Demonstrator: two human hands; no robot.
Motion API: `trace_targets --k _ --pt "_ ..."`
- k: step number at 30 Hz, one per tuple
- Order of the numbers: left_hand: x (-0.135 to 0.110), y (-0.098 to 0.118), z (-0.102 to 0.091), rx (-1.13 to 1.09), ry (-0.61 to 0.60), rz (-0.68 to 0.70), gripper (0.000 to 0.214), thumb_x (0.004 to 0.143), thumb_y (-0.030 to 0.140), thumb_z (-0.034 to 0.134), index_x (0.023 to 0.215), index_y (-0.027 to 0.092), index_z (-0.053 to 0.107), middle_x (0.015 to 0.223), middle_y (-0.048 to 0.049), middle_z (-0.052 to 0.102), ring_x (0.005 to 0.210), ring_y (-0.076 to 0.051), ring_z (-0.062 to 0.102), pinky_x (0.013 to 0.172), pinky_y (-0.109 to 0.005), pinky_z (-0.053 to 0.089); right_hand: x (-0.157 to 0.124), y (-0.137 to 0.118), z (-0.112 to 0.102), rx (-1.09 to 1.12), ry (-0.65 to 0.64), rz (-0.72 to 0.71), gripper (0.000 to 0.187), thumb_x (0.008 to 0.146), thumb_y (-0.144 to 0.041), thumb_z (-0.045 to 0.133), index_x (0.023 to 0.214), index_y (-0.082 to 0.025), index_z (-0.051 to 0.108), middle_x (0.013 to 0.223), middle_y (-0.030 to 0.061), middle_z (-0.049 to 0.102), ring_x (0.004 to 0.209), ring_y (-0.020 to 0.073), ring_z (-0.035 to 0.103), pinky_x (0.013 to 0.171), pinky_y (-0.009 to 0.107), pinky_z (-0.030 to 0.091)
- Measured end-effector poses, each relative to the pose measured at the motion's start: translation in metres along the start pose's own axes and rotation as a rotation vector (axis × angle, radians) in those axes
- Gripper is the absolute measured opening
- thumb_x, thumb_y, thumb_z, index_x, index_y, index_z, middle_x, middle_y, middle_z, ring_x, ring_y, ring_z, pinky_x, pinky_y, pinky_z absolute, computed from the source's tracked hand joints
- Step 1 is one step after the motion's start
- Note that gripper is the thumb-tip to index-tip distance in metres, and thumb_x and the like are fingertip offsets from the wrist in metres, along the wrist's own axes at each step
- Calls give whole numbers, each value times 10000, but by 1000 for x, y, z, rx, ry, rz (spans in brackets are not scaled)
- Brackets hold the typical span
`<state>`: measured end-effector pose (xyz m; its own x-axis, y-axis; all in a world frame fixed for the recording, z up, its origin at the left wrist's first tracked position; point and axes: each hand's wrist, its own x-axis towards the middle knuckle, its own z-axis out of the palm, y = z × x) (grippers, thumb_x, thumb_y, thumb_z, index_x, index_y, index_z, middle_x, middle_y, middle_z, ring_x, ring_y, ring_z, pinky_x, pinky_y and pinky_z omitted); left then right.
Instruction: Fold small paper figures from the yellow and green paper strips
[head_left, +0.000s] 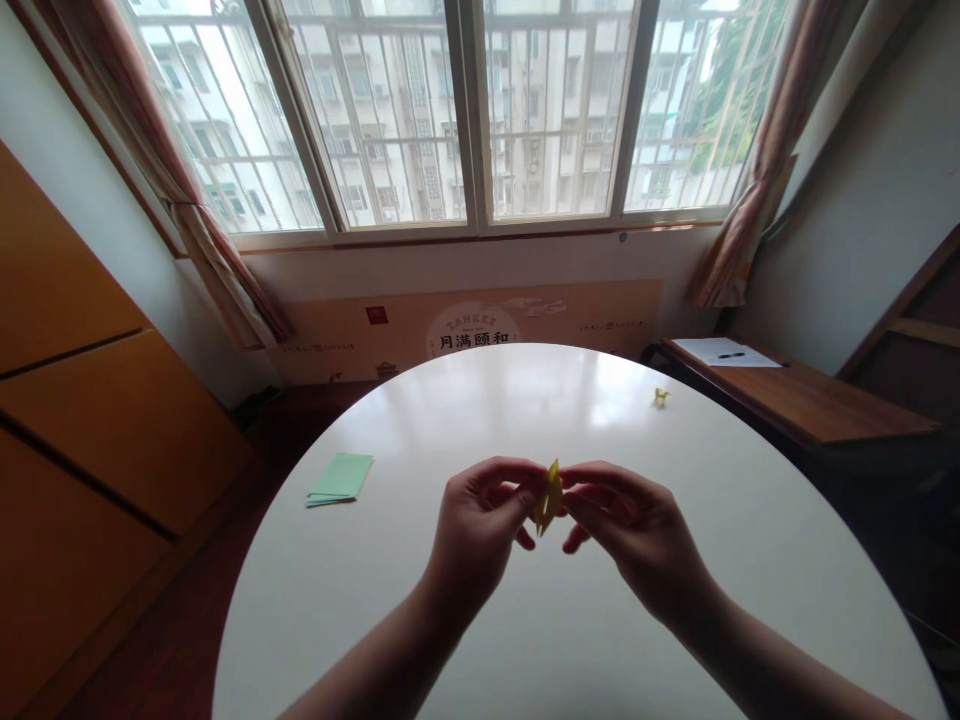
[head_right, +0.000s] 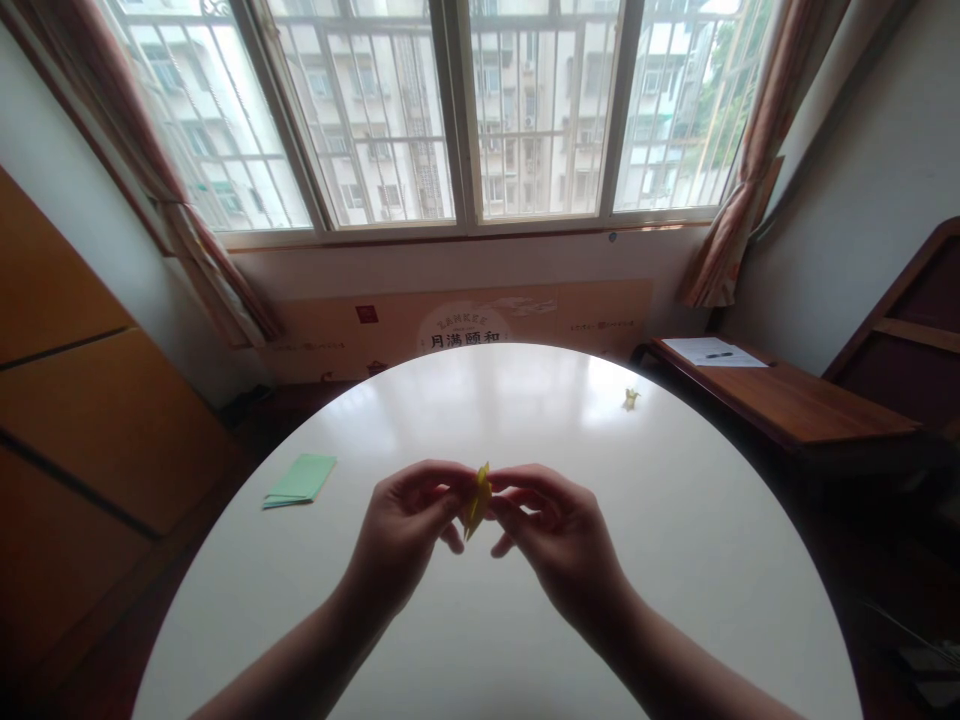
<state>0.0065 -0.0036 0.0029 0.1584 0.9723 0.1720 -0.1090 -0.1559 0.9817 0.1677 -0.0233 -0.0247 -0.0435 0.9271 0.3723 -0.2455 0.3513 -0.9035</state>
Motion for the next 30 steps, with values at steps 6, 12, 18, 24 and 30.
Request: trace_targets --k 6,12,18,24,30 --pt "-1 -2 -1 11 -26 13 81 754 193 712 809 143 746 671 -34 727 546 -136 635 398 -183 494 1 3 -2 36 -12 8 143 837 -267 763 979 -258 778 926 60 743 765 224 699 511 312 615" --pt "-1 -2 0 75 -75 5 119 788 236 724 833 130 754 694 -45 726 556 -132 622 413 -190 507 2 8 -7 134 14 140 116 821 -278 785 930 -240 786 805 47 731 731 204 685 504 278 603" --pt "-2 -1 0 71 -101 -4 120 786 236 736 821 121 747 665 -52 730 546 -131 626 412 -181 503 3 5 -8 174 -4 219 88 796 -237 802 863 -215 751 760 20 708 704 182 675 466 230 579" --pt "-2 0 2 22 -83 -21 69 731 162 714 791 130 728 630 -37 723 514 -131 627 395 -180 495 3 4 -8 181 -4 209 151 752 -206 835 831 -214 707 742 -5 693 679 173 677 455 226 579" --pt "-1 0 2 78 -84 -48 86 740 201 725 787 131 741 620 -29 710 501 -119 609 392 -180 501 4 6 -7 148 20 192 170 752 -211 837 846 -210 695 747 -2 700 683 172 682 470 229 586"
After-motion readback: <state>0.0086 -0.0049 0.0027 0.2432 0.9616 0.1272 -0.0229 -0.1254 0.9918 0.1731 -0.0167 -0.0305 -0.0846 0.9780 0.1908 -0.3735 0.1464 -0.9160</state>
